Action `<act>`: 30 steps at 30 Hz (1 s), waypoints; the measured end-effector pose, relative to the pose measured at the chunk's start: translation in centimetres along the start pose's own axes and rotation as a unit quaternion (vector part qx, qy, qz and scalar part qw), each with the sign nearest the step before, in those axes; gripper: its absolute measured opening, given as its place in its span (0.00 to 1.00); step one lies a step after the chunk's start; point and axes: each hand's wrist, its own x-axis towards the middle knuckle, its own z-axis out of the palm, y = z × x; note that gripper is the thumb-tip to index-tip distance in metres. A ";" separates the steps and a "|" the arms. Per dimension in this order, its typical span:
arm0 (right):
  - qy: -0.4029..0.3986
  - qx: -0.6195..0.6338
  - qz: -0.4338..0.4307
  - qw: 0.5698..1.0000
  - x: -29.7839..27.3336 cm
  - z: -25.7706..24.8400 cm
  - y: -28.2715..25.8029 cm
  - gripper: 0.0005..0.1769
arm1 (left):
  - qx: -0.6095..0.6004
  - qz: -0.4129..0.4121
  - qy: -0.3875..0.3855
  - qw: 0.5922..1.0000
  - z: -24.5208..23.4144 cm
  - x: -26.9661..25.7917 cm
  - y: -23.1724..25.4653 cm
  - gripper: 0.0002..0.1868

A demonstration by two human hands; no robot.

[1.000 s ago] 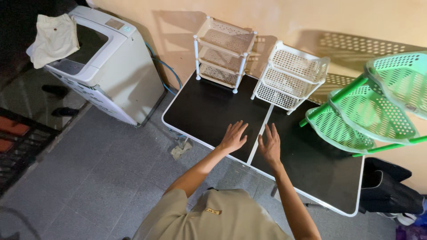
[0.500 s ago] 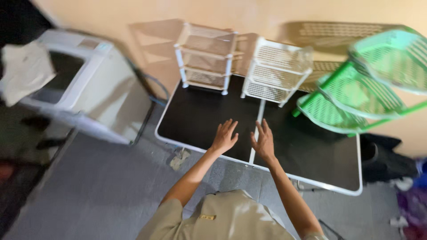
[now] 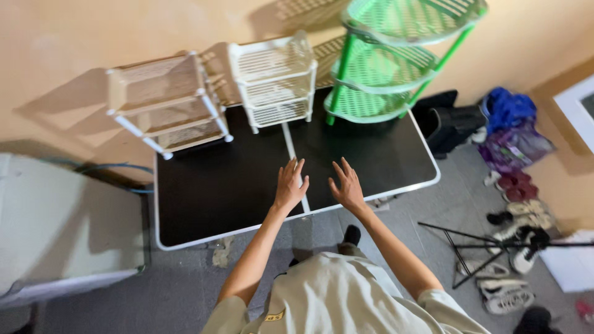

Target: The person disassembles a green three-tier plastic storage rack by removing the baskets and poles, then disassembles a white two-tier rack by removing its baskets and poles. The parts are placed on a black table.

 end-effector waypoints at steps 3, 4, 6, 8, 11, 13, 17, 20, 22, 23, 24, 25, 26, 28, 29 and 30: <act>-0.004 -0.014 0.026 1.000 0.1 -1.4 2.6 0.35 | -0.020 -0.012 -0.028 0.999 1.4 1.0 1.5 0.32; -0.004 -0.016 0.031 0.999 0.2 -1.9 3.5 0.34 | -0.019 -0.012 -0.033 0.999 1.9 1.3 1.9 0.32; -0.004 -0.019 0.041 0.999 0.8 -3.2 5.7 0.34 | -0.015 -0.012 -0.043 0.999 3.0 2.1 2.7 0.32; 0.006 -0.026 0.045 0.999 2.1 -4.4 8.0 0.34 | -0.015 -0.010 -0.041 0.999 4.3 3.4 3.3 0.32; 0.011 -0.029 0.050 0.998 4.6 -6.7 12.0 0.34 | -0.007 -0.019 -0.035 0.999 6.9 6.2 4.2 0.32; 0.011 -0.021 0.053 0.998 6.2 -8.4 14.4 0.34 | -0.003 -0.033 -0.031 0.999 8.5 7.8 5.2 0.31; 0.041 0.012 0.015 0.999 10.2 -12.5 19.4 0.33 | -0.007 -0.044 -0.006 0.999 10.6 11.5 8.2 0.30; 0.105 0.024 -0.021 0.994 14.0 -15.6 23.1 0.32 | -0.027 -0.036 0.033 0.998 10.8 14.2 11.6 0.29; 0.157 0.024 -0.025 0.987 16.5 -17.7 25.2 0.35 | -0.059 -0.015 0.070 0.996 10.1 16.1 14.2 0.27; 0.184 0.023 -0.022 0.982 18.1 -18.8 26.2 0.38 | -0.080 0.003 0.093 0.992 9.6 17.3 15.6 0.26; 0.181 0.075 -0.002 0.981 19.3 -19.8 27.1 0.42 | -0.100 0.017 0.111 0.989 9.0 17.8 17.2 0.25; 0.177 0.125 0.019 0.976 20.9 -20.7 28.0 0.46 | -0.111 0.019 0.117 0.987 8.4 18.6 18.8 0.25; 0.167 0.135 0.023 0.976 22.7 -21.3 28.8 0.50 | -0.119 0.025 0.124 0.985 7.7 19.9 20.0 0.25; 0.126 0.162 0.006 0.979 26.4 -22.5 30.2 0.53 | -0.105 0.046 0.140 0.984 6.4 22.5 22.3 0.25; 0.094 0.179 -0.013 0.979 28.2 -22.8 30.7 0.51 | -0.082 0.061 0.148 0.984 5.9 23.8 23.2 0.26; 0.061 0.194 -0.031 0.979 29.6 -22.9 31.3 0.49 | -0.061 0.075 0.154 0.983 5.4 25.1 24.1 0.26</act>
